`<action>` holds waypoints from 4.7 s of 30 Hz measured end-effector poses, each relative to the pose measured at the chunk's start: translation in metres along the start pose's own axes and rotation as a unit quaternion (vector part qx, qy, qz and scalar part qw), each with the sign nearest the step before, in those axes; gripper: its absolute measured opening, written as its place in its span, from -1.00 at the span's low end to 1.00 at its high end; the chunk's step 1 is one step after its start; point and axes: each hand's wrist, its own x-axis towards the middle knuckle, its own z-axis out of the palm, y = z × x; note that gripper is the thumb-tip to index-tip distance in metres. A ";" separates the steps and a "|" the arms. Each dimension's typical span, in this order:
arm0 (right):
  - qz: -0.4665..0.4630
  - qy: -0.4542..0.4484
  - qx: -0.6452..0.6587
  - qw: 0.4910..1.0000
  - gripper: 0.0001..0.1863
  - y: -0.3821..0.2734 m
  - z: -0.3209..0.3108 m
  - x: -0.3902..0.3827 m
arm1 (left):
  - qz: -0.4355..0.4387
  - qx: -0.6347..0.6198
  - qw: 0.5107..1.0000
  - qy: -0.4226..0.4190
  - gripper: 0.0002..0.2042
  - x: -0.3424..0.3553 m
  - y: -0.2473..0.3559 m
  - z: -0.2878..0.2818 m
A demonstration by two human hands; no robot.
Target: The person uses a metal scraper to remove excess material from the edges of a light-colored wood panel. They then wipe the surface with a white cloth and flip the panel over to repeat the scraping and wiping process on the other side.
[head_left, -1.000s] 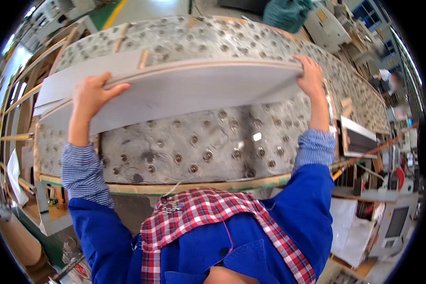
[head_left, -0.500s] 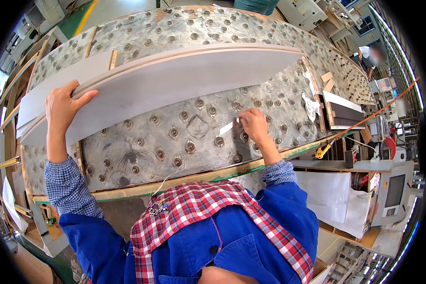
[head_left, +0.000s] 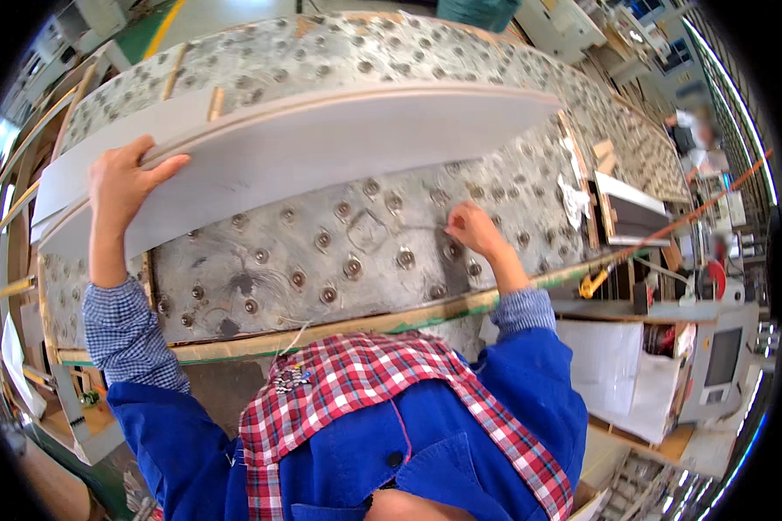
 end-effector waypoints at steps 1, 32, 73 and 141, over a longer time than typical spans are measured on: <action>-0.006 0.018 0.025 1.000 -0.85 -0.008 -0.004 0.001 | 0.000 0.015 1.000 -0.007 -0.49 0.000 0.000 -0.004; -0.376 0.082 0.027 0.922 -0.87 -0.322 -0.183 0.142 | -0.048 -0.013 0.998 -0.035 -0.36 0.012 0.005 -0.007; -0.340 0.100 0.030 0.935 -0.87 -0.306 -0.188 0.152 | -0.037 -0.009 0.999 -0.019 -0.39 0.010 0.008 -0.005; -0.204 0.151 0.363 0.896 -0.90 -0.220 -0.115 0.119 | -0.031 0.031 0.997 -0.061 -0.34 0.000 0.018 -0.014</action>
